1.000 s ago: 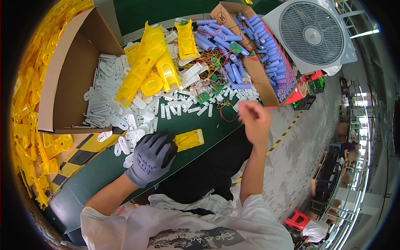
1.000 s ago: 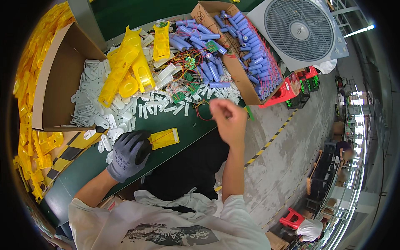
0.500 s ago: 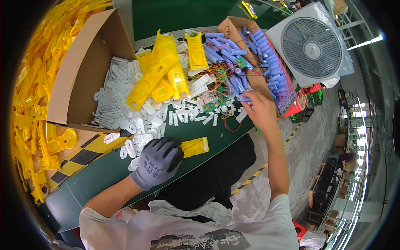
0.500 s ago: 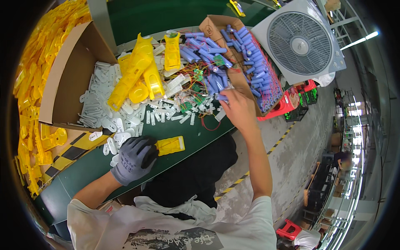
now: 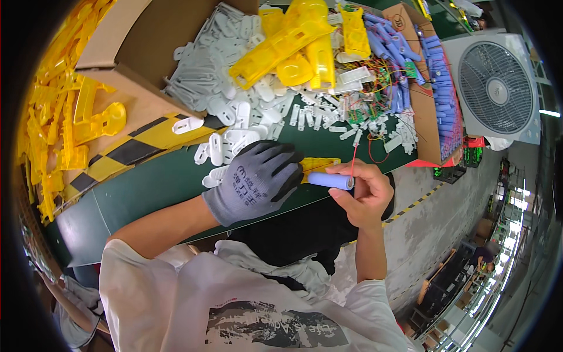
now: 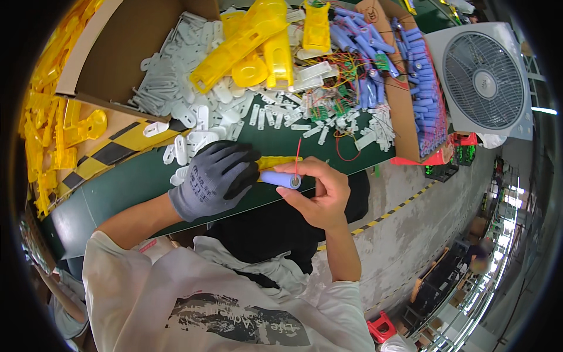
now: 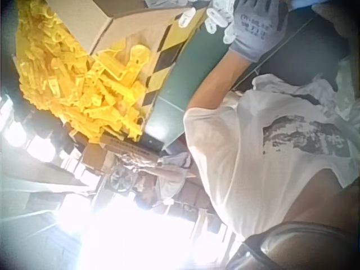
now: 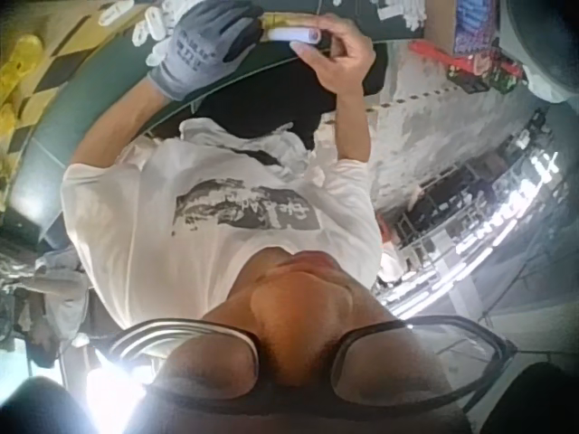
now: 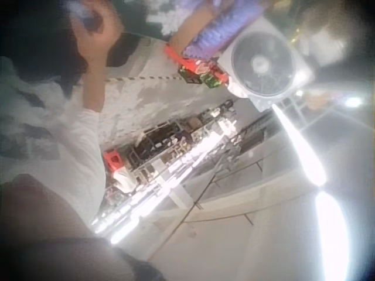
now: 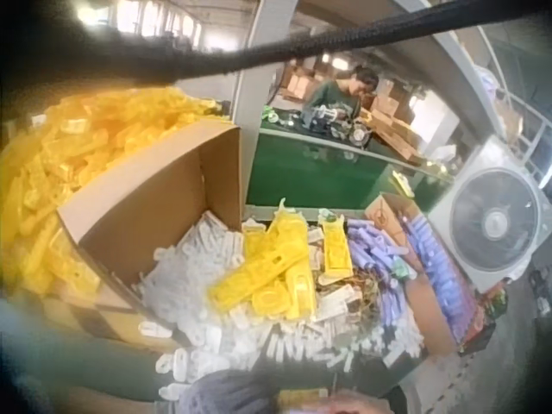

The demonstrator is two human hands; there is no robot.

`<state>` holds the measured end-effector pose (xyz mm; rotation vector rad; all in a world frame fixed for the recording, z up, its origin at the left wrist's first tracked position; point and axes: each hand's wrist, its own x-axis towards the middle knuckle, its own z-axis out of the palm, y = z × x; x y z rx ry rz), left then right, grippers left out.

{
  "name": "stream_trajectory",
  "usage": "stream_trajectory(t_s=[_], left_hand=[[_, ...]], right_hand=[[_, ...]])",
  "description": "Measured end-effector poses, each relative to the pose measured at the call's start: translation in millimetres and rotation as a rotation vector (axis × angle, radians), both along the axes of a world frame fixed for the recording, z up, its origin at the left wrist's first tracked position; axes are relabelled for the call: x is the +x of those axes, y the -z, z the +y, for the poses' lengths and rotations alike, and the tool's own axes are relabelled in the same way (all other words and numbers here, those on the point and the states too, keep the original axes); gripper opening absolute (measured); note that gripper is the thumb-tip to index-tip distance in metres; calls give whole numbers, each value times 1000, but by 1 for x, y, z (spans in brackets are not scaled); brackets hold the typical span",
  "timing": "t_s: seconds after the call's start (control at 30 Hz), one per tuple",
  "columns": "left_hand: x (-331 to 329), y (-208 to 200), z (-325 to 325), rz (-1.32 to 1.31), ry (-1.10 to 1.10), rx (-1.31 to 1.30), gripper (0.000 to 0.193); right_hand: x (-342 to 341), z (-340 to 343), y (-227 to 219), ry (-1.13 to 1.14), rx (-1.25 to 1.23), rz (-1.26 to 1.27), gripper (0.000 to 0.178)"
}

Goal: Manually assembling components into yellow plastic flashlight housings, including the circuit board, battery, and wiring.

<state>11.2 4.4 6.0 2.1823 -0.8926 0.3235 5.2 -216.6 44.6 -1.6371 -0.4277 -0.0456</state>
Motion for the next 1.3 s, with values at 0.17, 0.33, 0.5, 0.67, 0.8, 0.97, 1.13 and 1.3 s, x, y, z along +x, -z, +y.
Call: stream_trajectory(t_s=[0.17, 0.33, 0.5, 0.67, 0.8, 0.97, 1.13, 1.3], left_hand=[[-2, -1, 4, -32, -23, 13, 23], [-4, 1, 6, 3, -23, -4, 23], [-5, 8, 7, 37, -8, -4, 27], [-4, 4, 7, 55, 9, 0, 28], [-4, 2, 10, 13, 25, 26, 29], [-4, 2, 9, 42, 27, -11, 29], [-3, 5, 12, 83, 36, -77, 30], [-1, 4, 14, 61, 101, -96, 24]], right_hand=[[5, 5, 6, 121, -535, -490, 36], [5, 13, 9, 154, -656, -620, 33], [7, 13, 10, 74, -722, -433, 33], [5, 21, 24, 63, -490, -441, 34], [5, 25, 18, 43, -429, -262, 33], [2, 14, 23, -28, -498, -347, 31], [-4, 14, 28, 11, -483, -326, 30], [-7, 14, 31, 36, -443, -289, 29]])
